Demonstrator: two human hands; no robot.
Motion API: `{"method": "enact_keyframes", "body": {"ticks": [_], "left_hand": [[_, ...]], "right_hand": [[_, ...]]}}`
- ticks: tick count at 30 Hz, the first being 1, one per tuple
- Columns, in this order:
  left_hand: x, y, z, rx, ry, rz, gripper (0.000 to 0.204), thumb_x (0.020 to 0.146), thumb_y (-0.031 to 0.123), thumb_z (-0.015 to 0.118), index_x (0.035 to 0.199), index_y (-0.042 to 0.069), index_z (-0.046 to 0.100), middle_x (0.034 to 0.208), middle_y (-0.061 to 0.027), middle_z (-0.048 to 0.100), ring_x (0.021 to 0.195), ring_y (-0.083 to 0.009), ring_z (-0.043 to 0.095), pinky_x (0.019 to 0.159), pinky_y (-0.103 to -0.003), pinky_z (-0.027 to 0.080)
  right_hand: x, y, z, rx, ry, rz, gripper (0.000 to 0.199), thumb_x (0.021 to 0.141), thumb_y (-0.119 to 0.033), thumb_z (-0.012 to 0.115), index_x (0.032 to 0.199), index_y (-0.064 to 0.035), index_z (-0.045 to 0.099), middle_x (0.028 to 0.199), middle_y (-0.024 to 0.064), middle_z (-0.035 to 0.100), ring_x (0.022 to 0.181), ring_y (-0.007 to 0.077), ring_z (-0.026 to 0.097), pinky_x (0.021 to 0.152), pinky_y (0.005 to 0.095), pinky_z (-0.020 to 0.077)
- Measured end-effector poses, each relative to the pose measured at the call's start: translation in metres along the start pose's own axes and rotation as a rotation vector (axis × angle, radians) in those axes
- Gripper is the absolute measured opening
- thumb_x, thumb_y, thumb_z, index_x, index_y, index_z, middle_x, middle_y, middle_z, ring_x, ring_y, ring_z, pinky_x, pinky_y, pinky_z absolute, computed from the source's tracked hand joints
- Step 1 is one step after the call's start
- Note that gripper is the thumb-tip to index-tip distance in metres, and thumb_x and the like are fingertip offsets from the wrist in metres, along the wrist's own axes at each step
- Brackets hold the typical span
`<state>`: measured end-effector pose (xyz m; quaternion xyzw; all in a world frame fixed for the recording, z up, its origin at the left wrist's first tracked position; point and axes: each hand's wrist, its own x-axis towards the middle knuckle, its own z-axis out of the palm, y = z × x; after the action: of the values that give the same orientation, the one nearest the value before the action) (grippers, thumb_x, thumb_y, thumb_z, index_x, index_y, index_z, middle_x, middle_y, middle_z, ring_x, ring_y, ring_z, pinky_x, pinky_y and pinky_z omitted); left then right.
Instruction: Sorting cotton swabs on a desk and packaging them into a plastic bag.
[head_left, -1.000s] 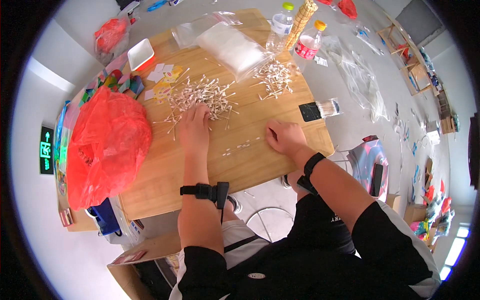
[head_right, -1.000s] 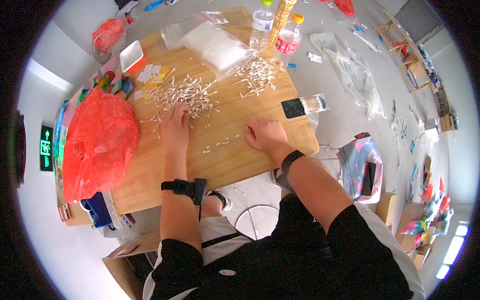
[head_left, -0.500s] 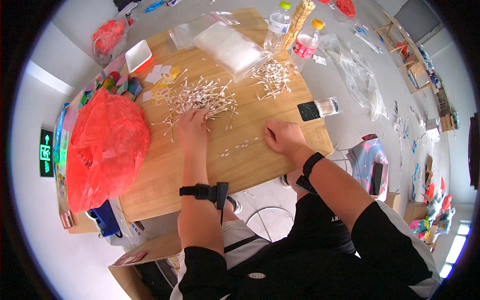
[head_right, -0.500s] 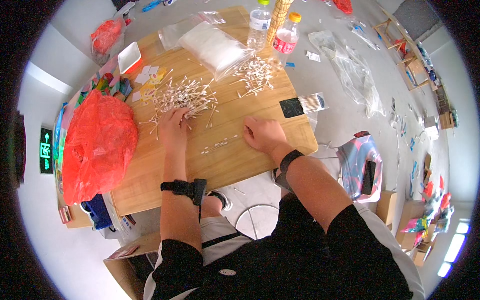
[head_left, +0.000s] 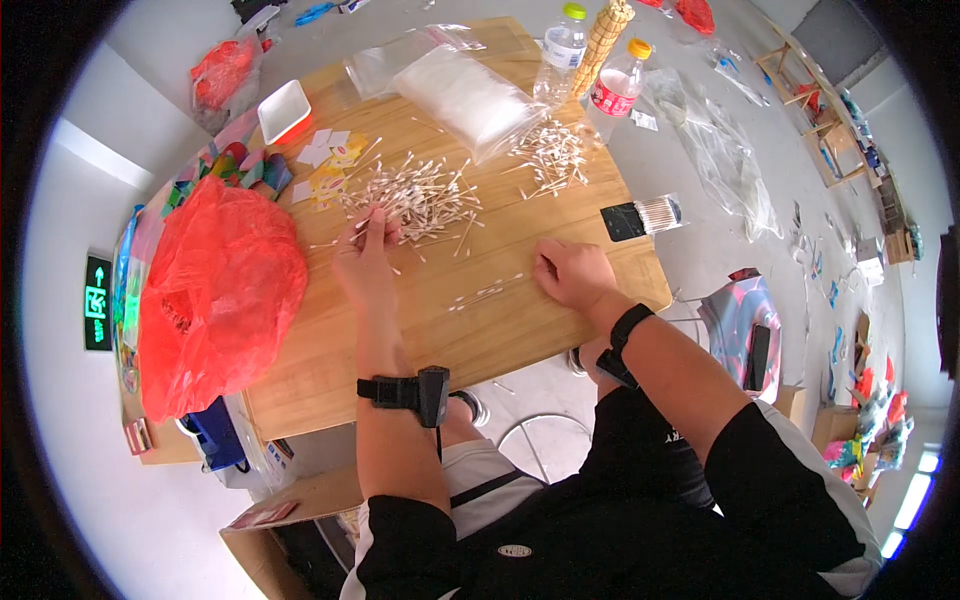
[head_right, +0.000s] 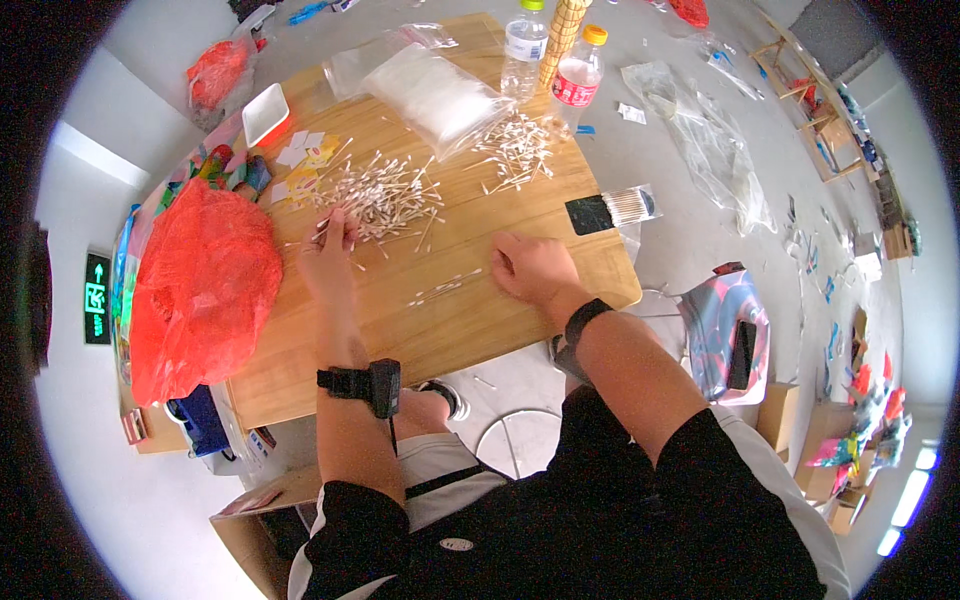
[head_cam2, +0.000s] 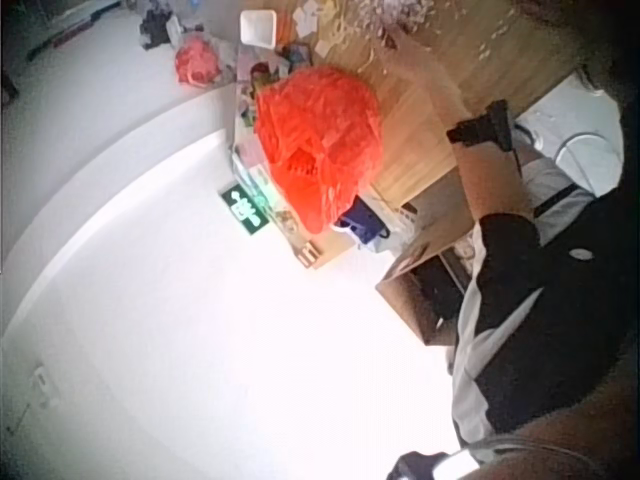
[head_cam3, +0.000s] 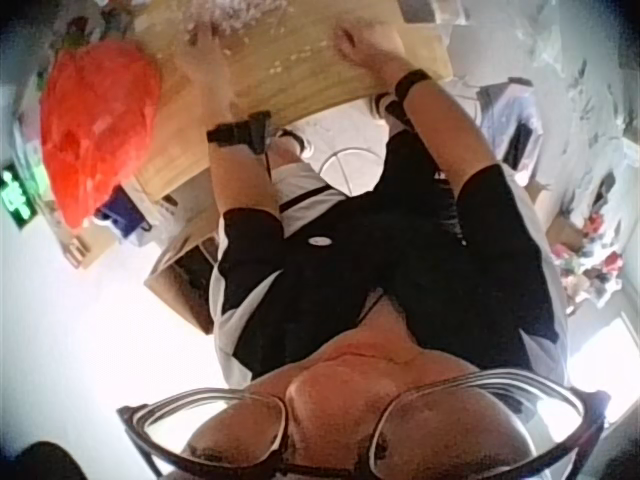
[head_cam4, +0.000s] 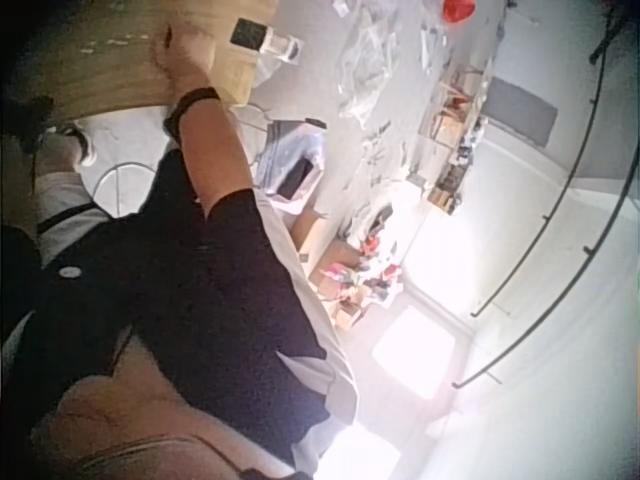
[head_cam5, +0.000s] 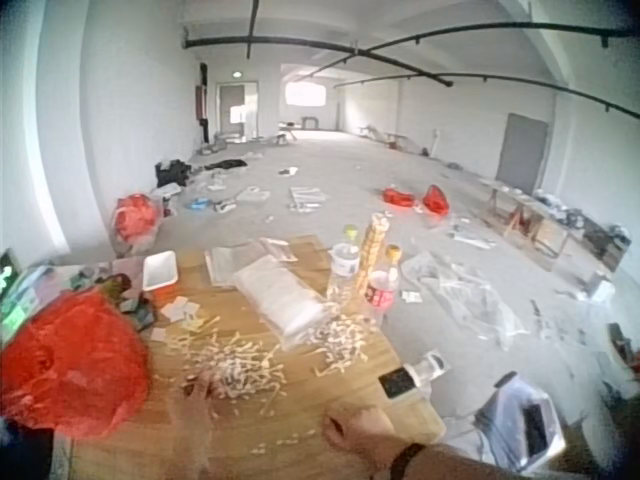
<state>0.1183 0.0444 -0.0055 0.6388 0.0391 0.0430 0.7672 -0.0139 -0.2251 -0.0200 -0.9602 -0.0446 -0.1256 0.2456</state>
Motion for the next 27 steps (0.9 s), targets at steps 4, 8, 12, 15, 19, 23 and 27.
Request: {"method": "enact_keyframes", "body": {"ticks": [4, 8, 12, 15, 19, 23, 27], "left_hand": [[-0.008, 0.010, 0.009, -0.435, -0.039, -0.148, 0.017, 0.098, 0.011, 0.068, 0.112, 0.001, 0.069, 0.098, -0.0102, 0.073, 0.083, -0.0126, 0.068, 0.071, -0.023, 0.057], [-0.042, 0.008, 0.032, -0.380, -0.236, -0.378, 0.014, 0.098, 0.009, 0.067, 0.109, 0.001, 0.069, 0.100, -0.0105, 0.073, 0.085, -0.0145, 0.069, 0.075, -0.023, 0.059], [-0.068, -0.008, 0.048, -0.148, -0.373, -0.474, 0.018, 0.098, 0.010, 0.067, 0.112, -0.002, 0.068, 0.104, -0.0109, 0.072, 0.092, -0.0147, 0.070, 0.076, -0.020, 0.058], [-0.072, -0.010, 0.050, -0.001, -0.373, -0.424, 0.018, 0.097, 0.008, 0.067, 0.111, -0.003, 0.068, 0.098, -0.0098, 0.073, 0.083, -0.0153, 0.071, 0.071, -0.022, 0.059], [-0.068, -0.019, 0.042, 0.138, -0.365, -0.403, 0.017, 0.096, 0.008, 0.069, 0.109, -0.002, 0.069, 0.091, -0.0091, 0.073, 0.072, -0.0142, 0.071, 0.063, -0.023, 0.057], [-0.067, -0.020, 0.035, 0.425, -0.388, -0.257, 0.014, 0.094, 0.010, 0.071, 0.105, 0.002, 0.072, 0.080, -0.0082, 0.072, 0.067, -0.0129, 0.070, 0.056, -0.025, 0.053], [-0.073, -0.003, 0.039, 0.762, -0.430, -0.017, 0.016, 0.094, 0.017, 0.071, 0.105, 0.006, 0.073, 0.079, -0.0090, 0.073, 0.068, -0.0169, 0.071, 0.060, -0.031, 0.053]], "right_hand": [[-0.003, 0.005, 0.001, -0.010, 0.002, 0.016, 0.008, 0.088, -0.019, 0.063, 0.087, -0.0118, 0.061, 0.075, 0.0107, 0.066, 0.067, 0.0356, 0.065, 0.062, 0.0456, 0.0530], [-0.002, 0.000, 0.001, -0.038, -0.038, 0.069, 0.014, 0.089, -0.025, 0.059, 0.089, -0.0114, 0.061, 0.076, 0.0141, 0.067, 0.070, 0.0377, 0.066, 0.064, 0.0488, 0.0534], [-0.002, 0.003, 0.000, -0.049, -0.061, 0.095, 0.014, 0.090, -0.025, 0.059, 0.089, -0.0118, 0.062, 0.075, 0.0148, 0.067, 0.069, 0.0384, 0.066, 0.064, 0.0492, 0.0534], [-0.002, 0.006, 0.002, -0.034, -0.033, 0.061, 0.014, 0.090, -0.026, 0.059, 0.089, -0.0116, 0.061, 0.075, 0.0149, 0.067, 0.069, 0.0387, 0.065, 0.063, 0.0499, 0.0530], [-0.003, 0.007, 0.004, -0.027, -0.035, 0.040, 0.015, 0.090, -0.027, 0.060, 0.090, -0.0113, 0.059, 0.073, 0.0147, 0.066, 0.068, 0.0388, 0.065, 0.062, 0.0506, 0.0520], [-0.004, 0.007, 0.003, -0.030, -0.032, 0.028, 0.009, 0.088, -0.019, 0.062, 0.087, -0.0104, 0.058, 0.073, 0.0103, 0.064, 0.068, 0.0347, 0.064, 0.062, 0.0452, 0.0516], [-0.005, 0.007, -0.001, -0.062, -0.051, 0.038, 0.010, 0.088, -0.019, 0.061, 0.086, -0.0102, 0.058, 0.073, 0.0104, 0.064, 0.068, 0.0346, 0.064, 0.062, 0.0451, 0.0513]]}}
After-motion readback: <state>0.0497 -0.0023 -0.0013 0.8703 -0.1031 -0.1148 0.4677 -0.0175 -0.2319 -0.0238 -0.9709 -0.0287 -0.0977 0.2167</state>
